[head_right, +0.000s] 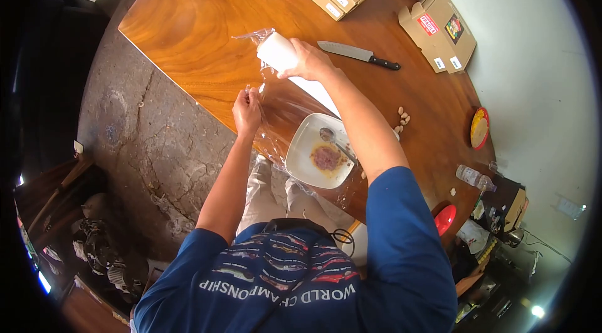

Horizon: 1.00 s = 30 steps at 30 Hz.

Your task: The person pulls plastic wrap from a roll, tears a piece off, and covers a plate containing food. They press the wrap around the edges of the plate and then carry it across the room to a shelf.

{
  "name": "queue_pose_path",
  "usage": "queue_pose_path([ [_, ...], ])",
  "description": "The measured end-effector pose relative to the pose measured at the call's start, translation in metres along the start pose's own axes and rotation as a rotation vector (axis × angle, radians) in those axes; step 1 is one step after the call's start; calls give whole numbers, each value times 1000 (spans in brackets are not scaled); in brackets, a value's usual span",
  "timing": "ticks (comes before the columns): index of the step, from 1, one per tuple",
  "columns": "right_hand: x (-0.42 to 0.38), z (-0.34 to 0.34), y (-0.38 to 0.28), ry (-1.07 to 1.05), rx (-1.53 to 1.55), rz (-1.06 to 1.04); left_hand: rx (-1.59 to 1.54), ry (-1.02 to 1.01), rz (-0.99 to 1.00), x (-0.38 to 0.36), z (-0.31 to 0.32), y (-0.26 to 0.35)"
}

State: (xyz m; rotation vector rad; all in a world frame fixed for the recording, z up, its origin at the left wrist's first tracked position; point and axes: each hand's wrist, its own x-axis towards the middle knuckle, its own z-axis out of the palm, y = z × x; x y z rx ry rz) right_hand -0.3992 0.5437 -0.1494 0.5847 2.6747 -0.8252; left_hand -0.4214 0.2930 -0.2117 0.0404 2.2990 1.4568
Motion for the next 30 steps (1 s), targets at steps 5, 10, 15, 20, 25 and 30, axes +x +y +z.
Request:
queue_pose_path([
  [5, -7, -12, 15, -154, 66, 86, -7, 4, 29, 5, 5, 10],
  [10, -11, -10, 4, -110, 17, 115, 122, -265, 132, 20, 13, 33],
  [15, -15, -2, 5, -39, 15, 64, -28, -190, 77, 19, 21, 14],
  [20, -18, -2, 3, -46, -5, 71, -600, -23, -342, 16, 25, -8],
  [25, -14, 0, 9, -53, -2, 62, -534, -75, -174, 14, 29, -14],
  [30, -21, -3, 3, -1, -23, 3, -383, -71, 143, 10, 26, 0],
])
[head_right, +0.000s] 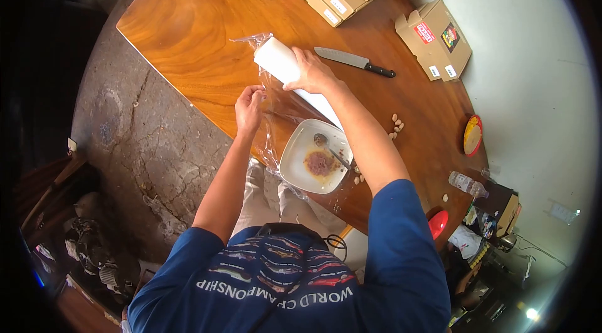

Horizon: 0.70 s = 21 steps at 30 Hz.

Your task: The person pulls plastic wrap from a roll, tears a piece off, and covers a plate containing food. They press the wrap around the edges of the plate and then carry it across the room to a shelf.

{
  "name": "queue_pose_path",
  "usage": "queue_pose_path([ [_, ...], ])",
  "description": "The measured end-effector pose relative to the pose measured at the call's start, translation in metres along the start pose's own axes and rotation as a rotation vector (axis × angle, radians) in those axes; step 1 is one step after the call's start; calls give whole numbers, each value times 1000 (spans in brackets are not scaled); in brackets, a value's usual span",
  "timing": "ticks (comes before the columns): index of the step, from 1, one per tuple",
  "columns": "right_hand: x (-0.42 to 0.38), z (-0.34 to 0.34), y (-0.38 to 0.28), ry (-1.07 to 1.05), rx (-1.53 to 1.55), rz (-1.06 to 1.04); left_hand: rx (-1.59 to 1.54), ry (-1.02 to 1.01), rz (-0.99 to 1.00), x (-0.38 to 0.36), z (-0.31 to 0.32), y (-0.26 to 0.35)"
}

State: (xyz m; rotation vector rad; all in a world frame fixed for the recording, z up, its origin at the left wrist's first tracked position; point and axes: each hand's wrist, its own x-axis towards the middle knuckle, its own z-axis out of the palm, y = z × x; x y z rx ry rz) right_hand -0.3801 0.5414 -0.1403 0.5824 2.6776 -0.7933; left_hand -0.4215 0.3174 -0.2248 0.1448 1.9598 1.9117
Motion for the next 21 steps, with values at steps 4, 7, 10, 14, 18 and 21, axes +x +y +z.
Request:
queue_pose_path([
  [4, -2, -11, -43, 215, -329, -452, 147, -120, -112, -6, 2, 33],
  [7, 5, -8, -55, 90, -451, -635, 333, -112, 70, -7, 5, 36],
  [10, 13, -6, -50, 29, -472, -645, 362, -106, -40, -5, 3, 50],
  [14, 11, -6, -47, 48, -346, -650, 432, -81, 67, -5, 5, 45],
  [18, 16, 1, -50, 70, -403, -645, 422, -76, 124, -7, 10, 40],
  [21, 20, 11, -44, 145, -431, -593, 336, -37, 202, -17, 13, 39],
])
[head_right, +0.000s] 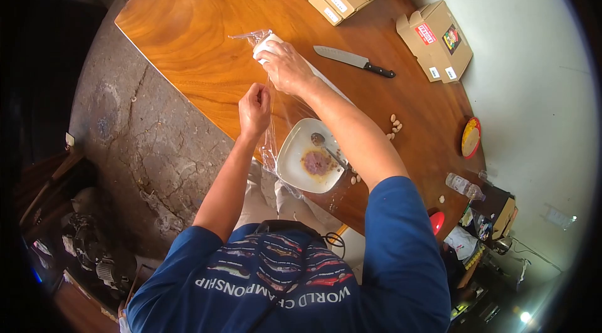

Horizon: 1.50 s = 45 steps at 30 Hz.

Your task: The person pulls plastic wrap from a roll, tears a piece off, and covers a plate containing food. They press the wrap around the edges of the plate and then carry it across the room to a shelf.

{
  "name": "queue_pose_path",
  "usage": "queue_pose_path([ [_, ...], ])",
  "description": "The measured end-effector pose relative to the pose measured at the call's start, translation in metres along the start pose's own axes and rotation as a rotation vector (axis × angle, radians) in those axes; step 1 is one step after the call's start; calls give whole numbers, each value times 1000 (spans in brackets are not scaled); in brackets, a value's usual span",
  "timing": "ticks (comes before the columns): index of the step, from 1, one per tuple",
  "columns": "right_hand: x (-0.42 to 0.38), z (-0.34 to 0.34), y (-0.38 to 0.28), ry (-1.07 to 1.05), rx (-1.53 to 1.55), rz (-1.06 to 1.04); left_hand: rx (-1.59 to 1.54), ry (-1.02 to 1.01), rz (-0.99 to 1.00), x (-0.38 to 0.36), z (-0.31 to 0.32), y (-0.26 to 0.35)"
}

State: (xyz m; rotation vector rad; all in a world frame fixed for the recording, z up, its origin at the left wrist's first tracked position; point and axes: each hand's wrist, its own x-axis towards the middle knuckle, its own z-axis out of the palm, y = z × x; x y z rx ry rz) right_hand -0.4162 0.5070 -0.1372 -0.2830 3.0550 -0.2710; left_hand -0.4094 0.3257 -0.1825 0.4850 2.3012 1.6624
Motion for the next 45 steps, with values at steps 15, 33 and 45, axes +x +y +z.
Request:
queue_pose_path([
  [15, -6, -2, 19, 84, 184, 151, -710, 318, -572, -29, 8, -56],
  [33, -112, 12, 55, -203, 535, 699, 133, -20, -269, -115, -54, -22],
  [45, -110, 7, 42, -210, 473, 706, 323, -43, 102, 21, 28, 11],
])
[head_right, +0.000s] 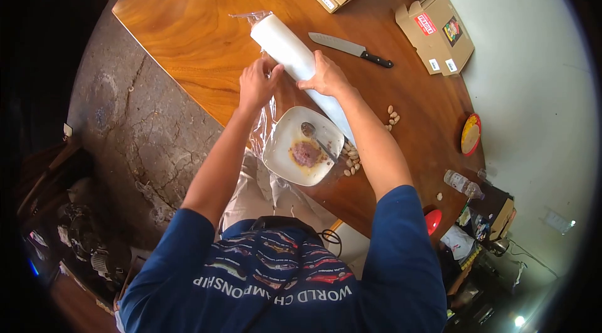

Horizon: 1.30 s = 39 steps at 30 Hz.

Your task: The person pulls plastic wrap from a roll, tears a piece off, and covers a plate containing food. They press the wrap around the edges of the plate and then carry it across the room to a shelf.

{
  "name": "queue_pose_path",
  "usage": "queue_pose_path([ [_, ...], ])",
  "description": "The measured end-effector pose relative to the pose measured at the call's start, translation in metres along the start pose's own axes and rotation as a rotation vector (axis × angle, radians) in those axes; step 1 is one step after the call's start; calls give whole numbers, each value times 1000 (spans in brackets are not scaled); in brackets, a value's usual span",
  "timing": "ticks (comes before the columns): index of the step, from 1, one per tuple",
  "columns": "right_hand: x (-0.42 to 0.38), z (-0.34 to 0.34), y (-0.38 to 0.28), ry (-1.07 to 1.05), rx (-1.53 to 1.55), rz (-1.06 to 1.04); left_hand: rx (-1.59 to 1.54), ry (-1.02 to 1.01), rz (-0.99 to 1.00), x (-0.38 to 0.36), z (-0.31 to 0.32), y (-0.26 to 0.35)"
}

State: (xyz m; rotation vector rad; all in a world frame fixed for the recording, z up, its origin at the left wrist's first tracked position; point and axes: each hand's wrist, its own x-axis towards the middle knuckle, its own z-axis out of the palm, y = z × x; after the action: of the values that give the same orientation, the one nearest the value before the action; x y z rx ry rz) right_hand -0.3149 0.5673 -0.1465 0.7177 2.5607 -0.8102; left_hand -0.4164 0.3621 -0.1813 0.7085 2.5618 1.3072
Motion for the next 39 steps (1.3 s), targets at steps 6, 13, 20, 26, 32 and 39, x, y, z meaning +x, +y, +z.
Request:
queue_pose_path([
  [6, 0, 5, 3, 21, 5, -13, -110, -132, -162, 9, 14, -8],
  [13, -10, 7, -5, 69, -51, 5, -341, 51, -527, 13, 24, -21],
  [20, -7, 1, 3, -9, -15, 7, -823, 55, -603, 14, 25, -20],
  [26, -9, -10, -29, 406, -213, -277, -885, -94, -511, -6, 10, -33],
  [32, 40, -9, -96, 104, -495, -696, -548, -94, -424, -8, -5, -12],
  [39, 55, 4, -95, 205, -422, -733, -489, -21, -199, -10, -8, -19],
])
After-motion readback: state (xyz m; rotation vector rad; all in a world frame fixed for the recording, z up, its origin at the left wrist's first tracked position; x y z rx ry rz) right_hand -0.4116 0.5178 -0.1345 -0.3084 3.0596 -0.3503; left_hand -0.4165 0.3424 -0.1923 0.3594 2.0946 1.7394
